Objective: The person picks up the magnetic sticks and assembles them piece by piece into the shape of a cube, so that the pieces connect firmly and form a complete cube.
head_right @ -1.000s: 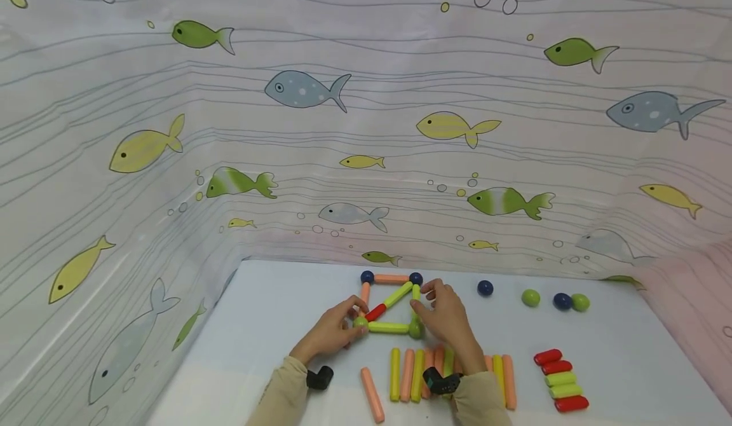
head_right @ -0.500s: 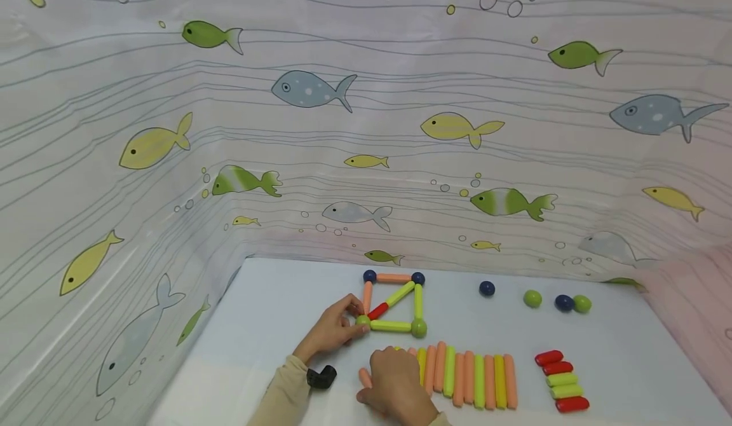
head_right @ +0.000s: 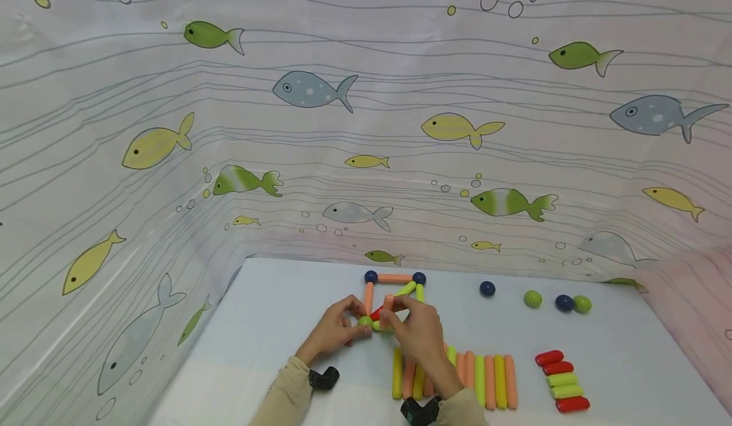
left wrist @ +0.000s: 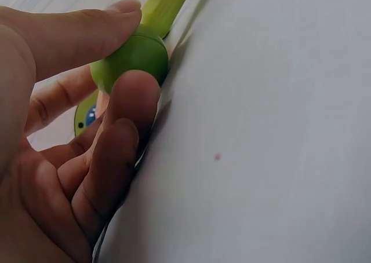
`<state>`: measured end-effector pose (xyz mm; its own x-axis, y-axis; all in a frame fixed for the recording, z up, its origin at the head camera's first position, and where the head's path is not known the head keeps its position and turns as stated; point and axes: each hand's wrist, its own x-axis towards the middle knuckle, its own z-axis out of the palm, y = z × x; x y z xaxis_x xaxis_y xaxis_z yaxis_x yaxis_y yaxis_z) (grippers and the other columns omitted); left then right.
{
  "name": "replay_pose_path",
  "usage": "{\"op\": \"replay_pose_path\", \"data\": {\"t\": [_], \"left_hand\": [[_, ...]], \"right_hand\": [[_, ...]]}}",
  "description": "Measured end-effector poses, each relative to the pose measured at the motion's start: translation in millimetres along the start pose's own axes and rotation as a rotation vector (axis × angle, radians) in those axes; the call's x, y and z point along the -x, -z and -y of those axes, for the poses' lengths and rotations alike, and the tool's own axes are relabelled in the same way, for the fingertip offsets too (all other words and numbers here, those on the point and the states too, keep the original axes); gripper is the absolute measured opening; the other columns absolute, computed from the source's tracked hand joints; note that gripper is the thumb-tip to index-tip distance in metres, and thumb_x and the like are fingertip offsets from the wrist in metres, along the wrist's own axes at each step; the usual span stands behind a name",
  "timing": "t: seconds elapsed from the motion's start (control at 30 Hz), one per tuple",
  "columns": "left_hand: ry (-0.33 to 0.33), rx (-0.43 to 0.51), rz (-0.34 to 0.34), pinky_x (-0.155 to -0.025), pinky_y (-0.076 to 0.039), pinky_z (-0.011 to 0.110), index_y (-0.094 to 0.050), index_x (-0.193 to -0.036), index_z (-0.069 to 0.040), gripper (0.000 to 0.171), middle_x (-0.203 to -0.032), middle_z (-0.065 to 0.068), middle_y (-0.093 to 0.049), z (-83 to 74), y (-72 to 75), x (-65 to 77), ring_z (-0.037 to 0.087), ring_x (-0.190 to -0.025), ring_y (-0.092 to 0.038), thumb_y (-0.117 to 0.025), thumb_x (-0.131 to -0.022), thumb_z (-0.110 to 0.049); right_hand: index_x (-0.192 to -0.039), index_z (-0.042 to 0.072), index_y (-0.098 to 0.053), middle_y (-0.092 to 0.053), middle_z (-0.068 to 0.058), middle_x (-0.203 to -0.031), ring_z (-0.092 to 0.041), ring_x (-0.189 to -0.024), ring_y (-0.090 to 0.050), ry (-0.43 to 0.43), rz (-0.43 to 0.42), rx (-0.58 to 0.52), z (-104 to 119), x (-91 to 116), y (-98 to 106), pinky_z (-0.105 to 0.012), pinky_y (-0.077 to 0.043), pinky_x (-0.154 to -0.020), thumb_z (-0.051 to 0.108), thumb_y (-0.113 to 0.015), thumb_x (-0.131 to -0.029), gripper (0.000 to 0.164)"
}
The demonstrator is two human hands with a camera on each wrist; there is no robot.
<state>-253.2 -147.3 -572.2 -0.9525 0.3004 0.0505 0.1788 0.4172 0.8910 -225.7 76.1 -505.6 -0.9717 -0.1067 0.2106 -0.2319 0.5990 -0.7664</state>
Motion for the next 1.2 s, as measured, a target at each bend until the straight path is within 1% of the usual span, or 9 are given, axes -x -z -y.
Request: {"op": "replay_pose_path", "data": {"t": [0.1,0.2,0.47,0.63,0.73,0.87,0.97,1.07,1.2], "left_hand": [[-0.016,-0.015,-0.015,-0.048,-0.047,0.021,-0.065,-0.111,-0.008,0.034,-0.107,0.009,-0.07,-0.3,-1.4,0.2,0.004,-0.049,-0.053,-0.087,-0.089,-0.019],[-0.03,-0.032,-0.027,-0.047,-0.044,0.02,-0.065,-0.111,-0.009,0.034,-0.106,0.008,-0.071,-0.2,-2.9,0.0,0.003,-0.049,-0.051,-0.088,-0.089,-0.021],[-0.036,-0.11,-0.054,-0.05,-0.039,0.019,-0.066,-0.113,-0.016,0.033,-0.105,0.004,-0.073,-1.0,-6.7,-2.5,0.002,-0.054,-0.047,-0.088,-0.088,-0.023],[-0.048,-0.182,-0.086,-0.059,-0.04,0.02,-0.067,-0.111,-0.018,0.032,-0.105,0.004,-0.071,-4.6,-6.5,-1.2,0.003,-0.065,-0.047,-0.088,-0.088,-0.026],[-0.088,-0.256,-0.136,-0.065,-0.042,0.02,-0.067,-0.109,-0.019,0.028,-0.106,0.005,-0.066,-7.5,-7.4,0.4,0.003,-0.072,-0.047,-0.085,-0.091,-0.031],[-0.178,-0.309,-0.204,-0.064,-0.044,0.019,-0.07,-0.111,-0.017,0.025,-0.107,0.007,-0.064,-10.8,-9.5,1.2,0.003,-0.068,-0.048,-0.082,-0.095,-0.032],[-0.239,-0.283,-0.225,-0.062,-0.044,0.017,-0.071,-0.111,-0.015,0.022,-0.104,0.005,-0.067,-13.0,-10.7,0.6,0.009,-0.065,-0.052,-0.083,-0.094,-0.024],[-0.271,-0.232,-0.233,-0.062,-0.044,0.016,-0.072,-0.106,-0.012,0.02,-0.098,0.003,-0.07,-15.5,-11.6,-0.1,0.019,-0.067,-0.057,-0.085,-0.091,-0.013],[-0.279,-0.176,-0.232,-0.062,-0.045,0.015,-0.071,-0.104,-0.011,0.018,-0.097,0.003,-0.071,-17.1,-14.3,-1.5,0.027,-0.073,-0.061,-0.084,-0.091,-0.011]], "right_hand": [[-0.108,0.01,-0.078,-0.081,-0.005,-0.096,-0.005,-0.054,-0.048,0.049,-0.108,-0.057,-2.3,-5.5,-8.4,-0.022,-0.042,-0.05,0.021,-0.089,-0.086,0.027],[-0.108,0.008,-0.078,-0.081,-0.005,-0.094,-0.002,-0.053,-0.049,0.091,-0.151,-0.07,-2.3,-8.8,-19.8,-0.021,-0.042,-0.049,0.019,-0.091,-0.084,0.03],[-0.111,0.009,-0.08,-0.08,-0.003,-0.094,-0.001,-0.058,-0.044,0.163,-0.144,0.025,-2.7,-12.7,-41.6,-0.019,-0.039,-0.05,0.018,-0.09,-0.085,0.029],[-0.113,0.01,-0.081,-0.08,-0.001,-0.095,-0.002,-0.059,-0.045,0.174,-0.132,0.009,-3.5,-13.8,-43.5,-0.019,-0.04,-0.05,0.019,-0.09,-0.084,0.031],[-0.114,0.012,-0.081,-0.079,-0.001,-0.095,-0.001,-0.06,-0.049,0.171,-0.09,-0.004,-7.3,-15.4,-41.5,-0.019,-0.043,-0.051,0.021,-0.09,-0.085,0.032],[-0.117,0.013,-0.081,-0.08,-0.003,-0.104,-0.002,-0.065,-0.058,0.144,0.018,-0.062,-17.4,-20.5,-28.1,-0.02,-0.05,-0.058,0.024,-0.091,-0.084,0.036],[-0.121,0.013,-0.079,-0.079,-0.006,-0.112,-0.008,-0.073,-0.066,0.099,0.044,-0.107,-31.2,-28.2,-7.5,-0.021,-0.054,-0.062,0.024,-0.091,-0.085,0.039],[-0.123,0.008,-0.077,-0.078,-0.012,-0.114,-0.02,-0.082,-0.072,0.063,-0.069,-0.058,-52.4,-37.5,19.2,-0.027,-0.056,-0.066,0.023,-0.088,-0.089,0.039],[-0.132,0.002,-0.071,-0.072,-0.025,-0.122,-0.04,-0.101,-0.071,-0.049,-0.257,0.127,-84.9,-44.1,57.0,-0.051,-0.057,-0.082,0.021,-0.083,-0.094,0.044]]}}
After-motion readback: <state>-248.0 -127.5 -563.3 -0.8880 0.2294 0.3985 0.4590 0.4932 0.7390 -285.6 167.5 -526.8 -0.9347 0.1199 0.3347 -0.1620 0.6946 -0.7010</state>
